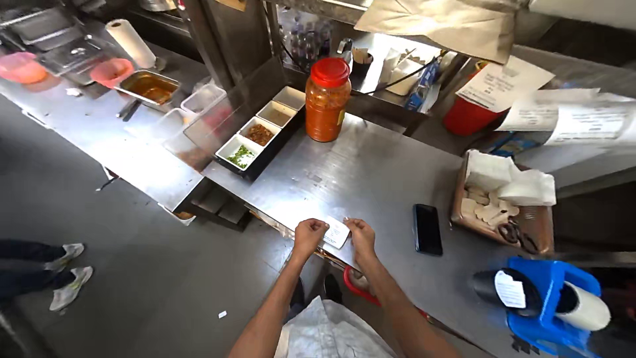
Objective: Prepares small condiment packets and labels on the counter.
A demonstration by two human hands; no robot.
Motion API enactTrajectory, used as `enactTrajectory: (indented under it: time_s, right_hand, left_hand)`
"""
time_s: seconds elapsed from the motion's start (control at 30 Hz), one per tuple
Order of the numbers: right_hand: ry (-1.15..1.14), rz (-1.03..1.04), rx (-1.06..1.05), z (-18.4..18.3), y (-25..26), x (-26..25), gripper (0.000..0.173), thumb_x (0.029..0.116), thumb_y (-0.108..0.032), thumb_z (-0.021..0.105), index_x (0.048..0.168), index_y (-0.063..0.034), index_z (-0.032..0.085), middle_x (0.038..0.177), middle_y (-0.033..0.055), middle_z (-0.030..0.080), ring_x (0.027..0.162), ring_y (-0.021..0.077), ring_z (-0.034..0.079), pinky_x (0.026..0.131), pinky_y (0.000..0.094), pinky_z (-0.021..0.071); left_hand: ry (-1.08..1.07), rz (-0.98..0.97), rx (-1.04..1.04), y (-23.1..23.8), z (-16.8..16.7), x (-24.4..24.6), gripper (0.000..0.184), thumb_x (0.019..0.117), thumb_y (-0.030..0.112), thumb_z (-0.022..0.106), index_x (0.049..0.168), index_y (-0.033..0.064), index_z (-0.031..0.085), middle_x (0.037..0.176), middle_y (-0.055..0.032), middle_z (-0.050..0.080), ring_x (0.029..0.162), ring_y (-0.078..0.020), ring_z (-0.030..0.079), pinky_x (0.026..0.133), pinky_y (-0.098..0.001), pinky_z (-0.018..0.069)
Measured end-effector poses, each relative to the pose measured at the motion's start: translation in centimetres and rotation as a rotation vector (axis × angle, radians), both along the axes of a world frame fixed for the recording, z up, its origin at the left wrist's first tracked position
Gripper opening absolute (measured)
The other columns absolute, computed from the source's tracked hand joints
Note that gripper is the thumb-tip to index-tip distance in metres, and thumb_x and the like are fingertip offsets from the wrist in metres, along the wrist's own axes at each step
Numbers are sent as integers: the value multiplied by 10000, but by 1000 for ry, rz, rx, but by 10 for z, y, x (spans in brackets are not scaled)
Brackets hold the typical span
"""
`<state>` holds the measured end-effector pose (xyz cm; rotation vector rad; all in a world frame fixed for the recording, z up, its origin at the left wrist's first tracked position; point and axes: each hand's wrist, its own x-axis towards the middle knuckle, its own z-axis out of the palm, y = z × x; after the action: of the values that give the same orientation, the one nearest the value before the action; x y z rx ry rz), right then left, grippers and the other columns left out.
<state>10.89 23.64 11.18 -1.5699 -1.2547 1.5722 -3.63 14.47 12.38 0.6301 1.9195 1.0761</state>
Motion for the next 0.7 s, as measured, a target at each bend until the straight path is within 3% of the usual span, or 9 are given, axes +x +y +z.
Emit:
enactTrajectory:
  time_s: [0.13, 0.2, 0.27, 0.33, 0.4, 0.47, 0.6, 0.63, 0.7]
  right_hand:
    - [-357, 216, 146, -16, 18, 17, 203, 864, -281, 837, 933, -108, 758, 763, 37, 720, 650, 188, 663, 642, 442, 565]
    - [-578, 310, 234, -12, 18, 16, 357, 828, -383, 847, 1103, -195, 719, 845, 26, 735, 750, 236, 699, 686, 529, 570]
    - [-733, 331, 315, -9, 18, 19, 595, 800, -459, 852, 1298, -227, 624, 1109, 121, 662, 865, 330, 687, 696, 566, 573]
    - [-779, 304, 389, -9, 27, 28, 668, 809, -411, 846, 1387, -206, 579, 1299, 195, 599, 993, 374, 686, 762, 569, 592]
    - [-723, 248, 494, -12, 34, 50, 489, 886, -252, 758, 1333, -105, 627, 1283, 207, 623, 1060, 374, 673, 850, 562, 579]
    - [-574, 187, 590, 1, 36, 59, 260, 958, -170, 679, 1151, 0, 714, 1105, 222, 688, 1006, 374, 679, 868, 570, 556]
    - [-148, 391, 494, 58, -8, 1, 346, 1069, -209, 491, 969, 51, 696, 755, 104, 672, 582, 167, 607, 566, 379, 545]
    - [-44, 539, 517, 73, -28, -27, 329, 1061, -185, 484, 974, 34, 714, 786, 79, 698, 622, 135, 633, 596, 346, 564]
    - [70, 925, 727, 93, -73, -90, 298, 1021, -220, 520, 1135, -63, 746, 1083, 77, 722, 986, 184, 682, 877, 411, 579]
  left_hand:
    - [146, -123, -236, 8, -10, 6, 259, 922, 385, 753, 977, 133, 780, 889, -52, 743, 853, -220, 708, 832, -520, 573]
    - [281, -188, -382, 9, -11, 11, 309, 926, 484, 705, 1002, 192, 774, 933, -25, 752, 906, -225, 717, 833, -543, 570]
    - [394, -234, -476, 8, -10, 18, 395, 908, 571, 670, 1054, 213, 751, 970, -40, 748, 935, -255, 716, 813, -557, 562]
    - [437, -245, -528, 2, -5, 13, 513, 880, 638, 647, 1184, 228, 703, 1056, -62, 745, 1001, -280, 714, 839, -565, 559]
    - [420, -227, -517, -18, -2, 5, 598, 869, 659, 643, 1280, 225, 645, 1085, -85, 743, 1008, -306, 718, 844, -581, 562]
    - [345, -133, -417, -47, -1, -5, 546, 918, 620, 614, 1258, 194, 664, 1027, -93, 740, 948, -299, 721, 831, -567, 570]
    - [-86, 163, -29, -119, -9, -26, 396, 1058, 359, 557, 1257, 29, 647, 851, -115, 692, 680, -213, 668, 683, -410, 591]
    - [-253, 263, 103, -129, -5, -31, 389, 1083, 327, 518, 1298, 15, 606, 856, -106, 695, 663, -187, 673, 646, -373, 598]
    - [-585, 440, 404, -134, 24, -45, 448, 1130, 330, 344, 1410, 25, 515, 1064, -124, 727, 856, -197, 719, 779, -377, 611]
